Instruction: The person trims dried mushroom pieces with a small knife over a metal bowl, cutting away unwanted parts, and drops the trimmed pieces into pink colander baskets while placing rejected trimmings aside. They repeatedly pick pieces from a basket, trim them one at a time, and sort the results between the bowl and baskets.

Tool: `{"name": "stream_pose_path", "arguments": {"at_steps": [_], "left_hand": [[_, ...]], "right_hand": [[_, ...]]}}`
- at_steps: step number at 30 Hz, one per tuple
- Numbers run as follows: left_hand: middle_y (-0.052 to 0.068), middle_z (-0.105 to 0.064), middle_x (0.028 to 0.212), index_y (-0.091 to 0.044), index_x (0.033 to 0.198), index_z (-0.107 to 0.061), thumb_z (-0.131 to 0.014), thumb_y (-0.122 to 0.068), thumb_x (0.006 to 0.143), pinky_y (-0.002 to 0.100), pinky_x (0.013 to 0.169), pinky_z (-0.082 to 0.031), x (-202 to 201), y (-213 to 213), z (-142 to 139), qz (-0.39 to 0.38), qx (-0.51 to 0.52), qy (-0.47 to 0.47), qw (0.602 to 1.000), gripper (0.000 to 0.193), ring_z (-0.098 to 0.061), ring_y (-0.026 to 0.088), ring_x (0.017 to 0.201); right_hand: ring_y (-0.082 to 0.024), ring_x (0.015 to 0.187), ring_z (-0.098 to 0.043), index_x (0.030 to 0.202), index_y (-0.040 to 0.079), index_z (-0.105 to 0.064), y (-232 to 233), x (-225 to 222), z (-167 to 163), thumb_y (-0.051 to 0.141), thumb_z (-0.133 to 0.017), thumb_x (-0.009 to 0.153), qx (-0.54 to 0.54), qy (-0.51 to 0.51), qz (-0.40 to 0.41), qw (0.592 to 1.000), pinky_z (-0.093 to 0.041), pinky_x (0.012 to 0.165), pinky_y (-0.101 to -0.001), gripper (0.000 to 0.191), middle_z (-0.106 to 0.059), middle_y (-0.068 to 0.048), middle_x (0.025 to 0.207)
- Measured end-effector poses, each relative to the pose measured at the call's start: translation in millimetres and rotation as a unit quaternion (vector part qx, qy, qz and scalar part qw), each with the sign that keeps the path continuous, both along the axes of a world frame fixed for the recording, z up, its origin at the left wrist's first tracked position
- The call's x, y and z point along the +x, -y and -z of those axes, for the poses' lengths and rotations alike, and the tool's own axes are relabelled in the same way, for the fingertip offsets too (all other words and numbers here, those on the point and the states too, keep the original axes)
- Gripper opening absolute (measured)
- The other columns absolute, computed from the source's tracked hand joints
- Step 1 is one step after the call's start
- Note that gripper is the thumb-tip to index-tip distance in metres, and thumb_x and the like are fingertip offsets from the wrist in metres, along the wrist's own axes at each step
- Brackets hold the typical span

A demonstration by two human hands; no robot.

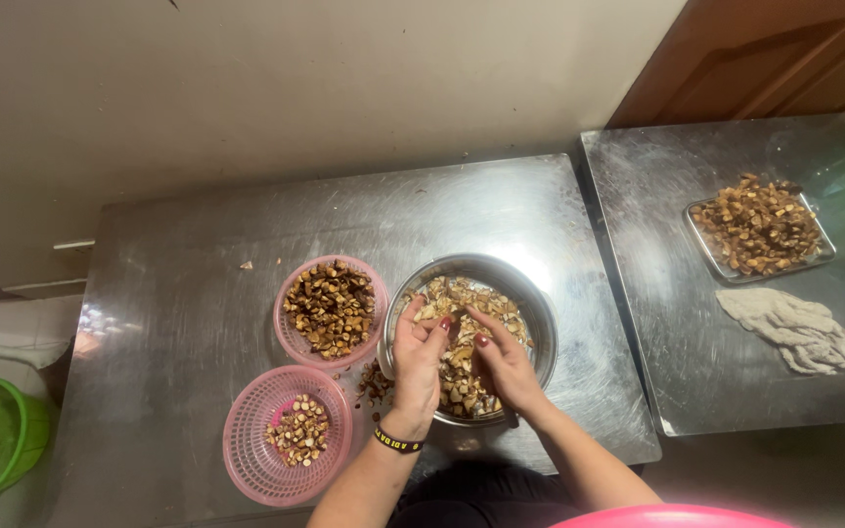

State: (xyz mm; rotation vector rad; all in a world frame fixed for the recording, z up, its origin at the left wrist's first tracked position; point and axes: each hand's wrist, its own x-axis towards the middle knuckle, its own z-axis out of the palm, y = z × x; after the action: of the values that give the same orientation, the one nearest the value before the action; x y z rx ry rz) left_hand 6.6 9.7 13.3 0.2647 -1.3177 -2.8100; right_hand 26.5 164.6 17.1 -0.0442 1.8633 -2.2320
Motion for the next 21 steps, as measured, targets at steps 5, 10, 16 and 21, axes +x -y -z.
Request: {"name": "stream_pose_path", "arguments": {"at_steps": [5, 10, 16, 21], "left_hand": [[0.012, -0.067, 0.103, 0.004, 0.150, -0.034, -0.060, 0.004, 0.094, 0.030, 0.089, -0.059, -1, 4, -3, -0.001, -0.001, 0.047, 0.999, 0.062, -0.069, 0.018, 0.099], [0.014, -0.068, 0.107, 0.003, 0.150, -0.035, -0.059, 0.007, 0.094, 0.029, 0.093, -0.056, 1, 2, -2, -0.004, 0.024, 0.030, 0.999, 0.061, -0.068, 0.019, 0.101], [0.013, -0.067, 0.107, 0.002, 0.147, -0.039, -0.058, 0.007, 0.094, 0.030, 0.089, -0.056, 6, 0, 6, 0.006, 0.036, 0.039, 0.999, 0.056, -0.067, 0.018, 0.098], [0.013, -0.065, 0.105, 0.002, 0.152, -0.039, -0.060, 0.006, 0.100, 0.027, 0.086, -0.053, 5, 3, 14, 0.010, 0.031, 0.010, 0.999, 0.056, -0.065, 0.016, 0.097]], "right_hand": [[-0.006, 0.046, -0.043, 0.159, 0.020, -0.040, -7, 3, -2, 0.028, -0.051, 0.104, 0.037, 0.016, 0.017, 0.999, -0.037, 0.042, -0.0230, 0.057, -0.049, 0.002, 0.060], [-0.012, 0.079, -0.067, 0.159, 0.011, -0.040, 3, 16, -2, 0.018, -0.053, 0.105, 0.225, -0.200, -0.019, 0.953, -0.056, 0.073, -0.0278, 0.056, -0.064, -0.012, 0.140], [-0.013, 0.084, -0.070, 0.156, 0.010, -0.043, 10, 16, -2, 0.016, -0.056, 0.103, 0.243, -0.225, -0.004, 0.944, -0.057, 0.076, -0.0284, 0.055, -0.073, -0.011, 0.117], [-0.007, 0.053, -0.045, 0.156, 0.015, -0.047, 4, 8, 2, 0.023, -0.051, 0.104, 0.074, -0.020, 0.002, 0.997, -0.039, 0.045, -0.0249, 0.053, -0.051, 0.000, 0.071]]}}
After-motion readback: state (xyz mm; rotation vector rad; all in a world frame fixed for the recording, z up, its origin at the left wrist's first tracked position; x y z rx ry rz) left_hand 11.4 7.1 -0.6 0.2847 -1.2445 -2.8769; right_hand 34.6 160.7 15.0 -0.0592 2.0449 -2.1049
